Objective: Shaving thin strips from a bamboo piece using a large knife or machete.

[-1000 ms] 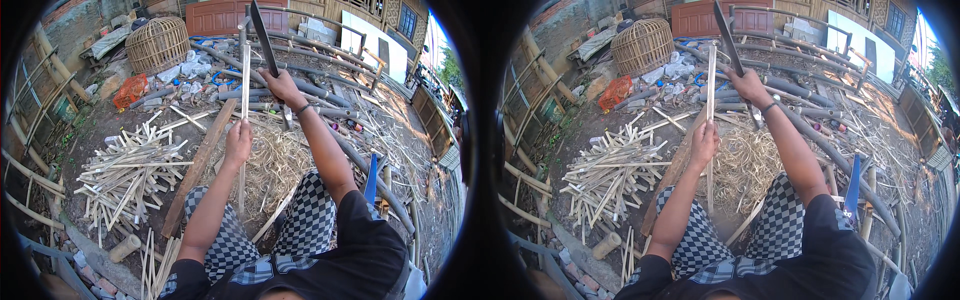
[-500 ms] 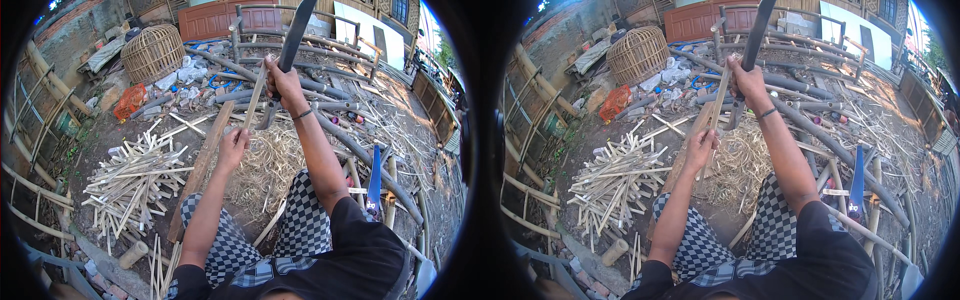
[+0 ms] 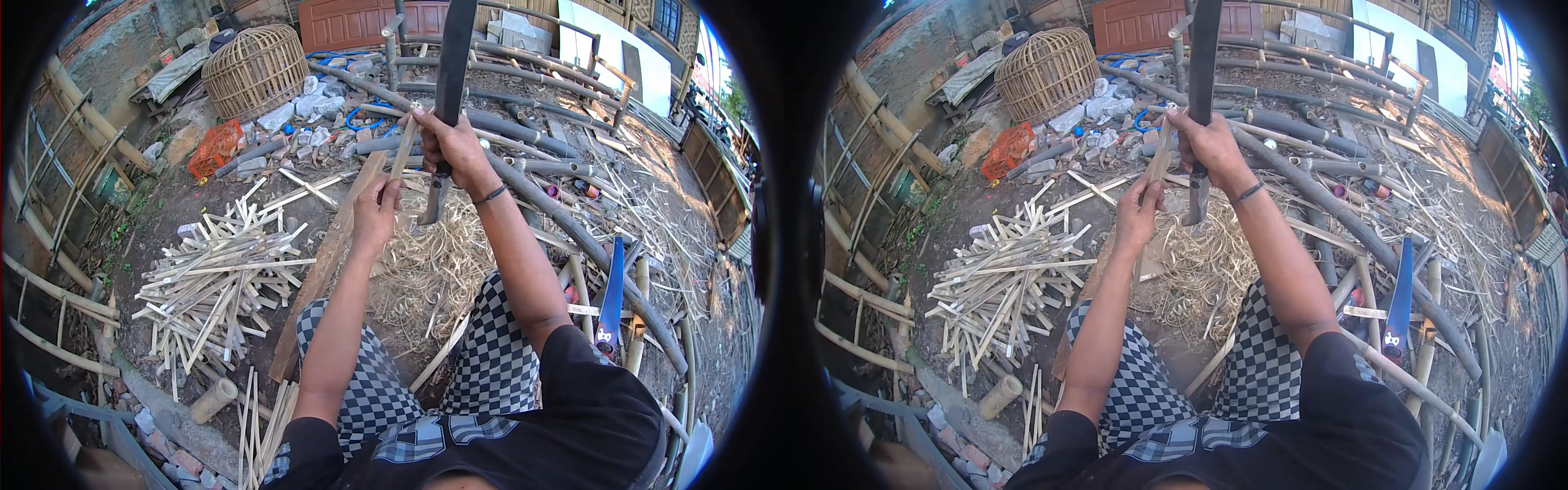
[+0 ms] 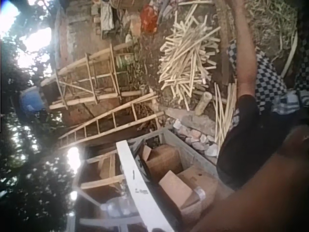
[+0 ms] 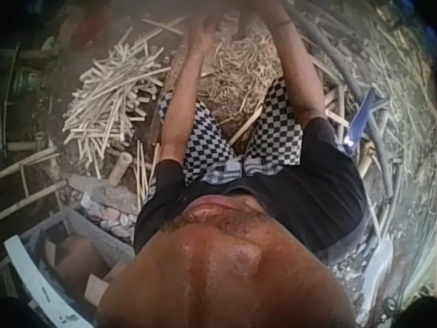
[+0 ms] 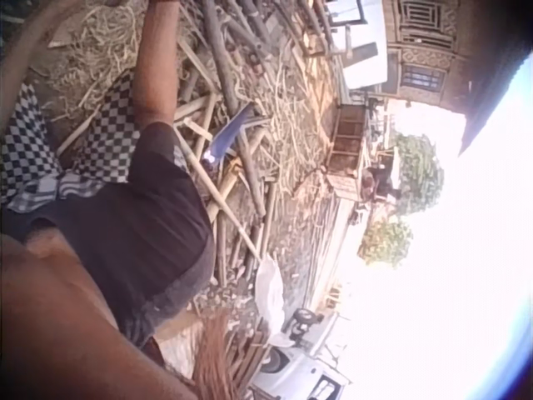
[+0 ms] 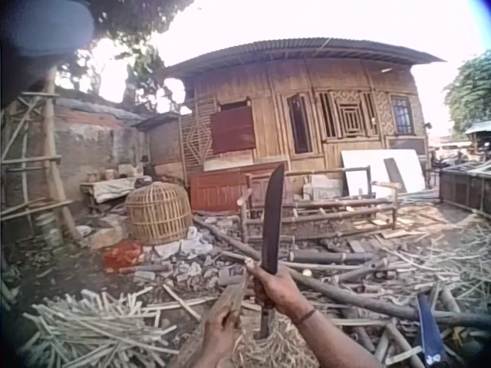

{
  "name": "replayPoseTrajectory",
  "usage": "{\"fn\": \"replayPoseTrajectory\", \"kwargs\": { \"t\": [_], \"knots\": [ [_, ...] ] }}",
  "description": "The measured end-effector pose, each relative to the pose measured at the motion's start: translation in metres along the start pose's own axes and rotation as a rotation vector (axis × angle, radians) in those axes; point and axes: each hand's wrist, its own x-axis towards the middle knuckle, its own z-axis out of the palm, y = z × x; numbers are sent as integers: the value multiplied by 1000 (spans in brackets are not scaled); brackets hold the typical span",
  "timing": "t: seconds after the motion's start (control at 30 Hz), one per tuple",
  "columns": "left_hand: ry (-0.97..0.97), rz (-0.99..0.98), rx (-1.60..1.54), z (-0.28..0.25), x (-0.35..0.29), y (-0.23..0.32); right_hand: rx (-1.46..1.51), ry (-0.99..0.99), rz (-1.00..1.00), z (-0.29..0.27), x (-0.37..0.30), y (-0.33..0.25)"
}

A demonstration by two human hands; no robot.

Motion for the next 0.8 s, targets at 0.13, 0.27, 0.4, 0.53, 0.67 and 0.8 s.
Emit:
{"fn": "replayPoseTrajectory", "kwargs": {
  "t": [0.13,0.27,0.4,0.53,0.67,0.8],
  "knots": [
    [-65,-15,11,-11,-1,3,5,-36,-3,-2,0,2],
    [-136,-67,-112,-13,0,5,211,-138,101,-7,2,3],
    [-151,-90,-147,-14,2,6,341,-153,94,-9,2,4],
    [-153,-83,-66,-16,-1,3,342,-149,105,-17,5,5],
    [-123,-58,103,-24,-1,3,301,-91,95,-19,5,5],
    [-13,84,371,-37,-2,4,478,-27,23,-35,12,-1]
  ]
}}
